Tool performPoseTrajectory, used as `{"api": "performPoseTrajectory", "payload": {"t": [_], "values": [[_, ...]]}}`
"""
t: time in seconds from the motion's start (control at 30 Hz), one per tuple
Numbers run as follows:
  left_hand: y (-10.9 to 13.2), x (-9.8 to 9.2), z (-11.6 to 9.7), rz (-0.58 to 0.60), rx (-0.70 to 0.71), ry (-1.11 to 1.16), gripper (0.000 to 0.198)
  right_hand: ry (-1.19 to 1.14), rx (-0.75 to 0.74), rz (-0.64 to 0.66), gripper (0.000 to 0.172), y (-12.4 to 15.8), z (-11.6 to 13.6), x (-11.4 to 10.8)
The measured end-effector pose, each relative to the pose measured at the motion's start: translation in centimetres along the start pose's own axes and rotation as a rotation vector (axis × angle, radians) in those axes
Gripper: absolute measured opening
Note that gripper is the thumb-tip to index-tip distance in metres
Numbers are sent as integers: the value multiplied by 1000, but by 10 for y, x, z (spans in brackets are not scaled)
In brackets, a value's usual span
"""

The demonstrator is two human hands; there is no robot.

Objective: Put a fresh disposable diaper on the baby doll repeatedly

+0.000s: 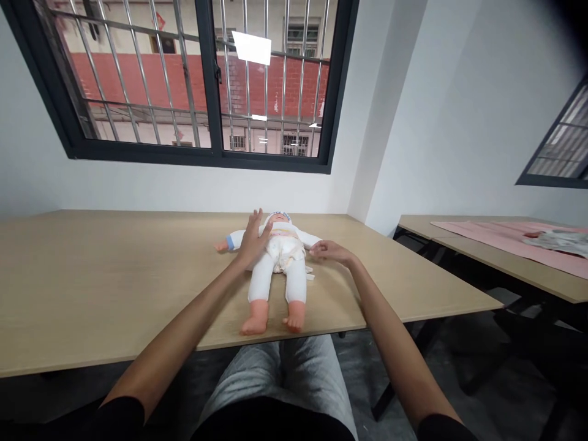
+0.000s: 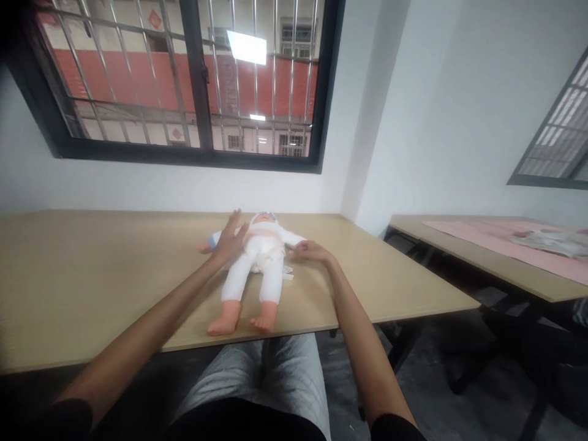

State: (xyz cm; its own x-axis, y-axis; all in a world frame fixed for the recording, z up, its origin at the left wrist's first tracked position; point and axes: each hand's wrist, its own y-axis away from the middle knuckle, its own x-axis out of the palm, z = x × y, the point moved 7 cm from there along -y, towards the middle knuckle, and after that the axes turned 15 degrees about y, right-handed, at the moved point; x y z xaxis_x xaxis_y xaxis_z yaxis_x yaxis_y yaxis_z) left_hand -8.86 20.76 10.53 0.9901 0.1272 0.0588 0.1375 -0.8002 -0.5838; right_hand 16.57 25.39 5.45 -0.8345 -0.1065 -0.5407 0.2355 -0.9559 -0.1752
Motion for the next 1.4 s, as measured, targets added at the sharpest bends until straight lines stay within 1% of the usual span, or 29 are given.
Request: {"api": "performPoseTrajectory", "payload": {"t": [0.07,0.1,0.13,0.17,0.23,0.3,0.33,0.4,0.47,0.53,0.6,0.77,0.93,1.07,1.17,1.27,1.4], "values": [[2,29,-21,132,180,-132,46,87,-42,329,34,7,0,28],[4,47,-27,222,227,-193,40,123,-61,459,38,11,1,41],[6,66,-29,313,255,-275,35,148,-80,530,39,13,1,51],[8,84,-28,388,262,-366,30,164,-100,557,39,13,1,59],[13,112,-20,533,249,-521,23,168,-140,533,35,9,3,67],[18,129,-8,642,206,-622,22,125,-171,479,31,4,3,65],[20,132,-3,680,188,-652,24,88,-179,461,31,2,1,62],[23,133,4,726,182,-694,29,27,-164,415,32,-3,-6,51],[25,130,6,742,201,-744,32,22,-95,312,34,-11,-20,37],[25,128,8,747,198,-814,30,43,-18,190,35,-17,-33,24],[25,127,9,753,180,-879,23,12,8,126,35,-18,-37,17],[26,131,12,737,181,-921,16,-246,-18,102,36,-11,-20,11],[24,128,14,682,250,-883,19,-329,-69,109,38,-8,-9,8],[22,124,10,618,252,-841,21,-425,-152,160,44,-7,-4,9],[20,121,8,586,236,-829,27,-440,-193,188,48,-5,1,10],[19,120,10,593,250,-802,28,-410,-209,194,50,-4,3,10],[18,119,13,599,282,-763,31,-381,-207,212,43,-6,2,14]]}}
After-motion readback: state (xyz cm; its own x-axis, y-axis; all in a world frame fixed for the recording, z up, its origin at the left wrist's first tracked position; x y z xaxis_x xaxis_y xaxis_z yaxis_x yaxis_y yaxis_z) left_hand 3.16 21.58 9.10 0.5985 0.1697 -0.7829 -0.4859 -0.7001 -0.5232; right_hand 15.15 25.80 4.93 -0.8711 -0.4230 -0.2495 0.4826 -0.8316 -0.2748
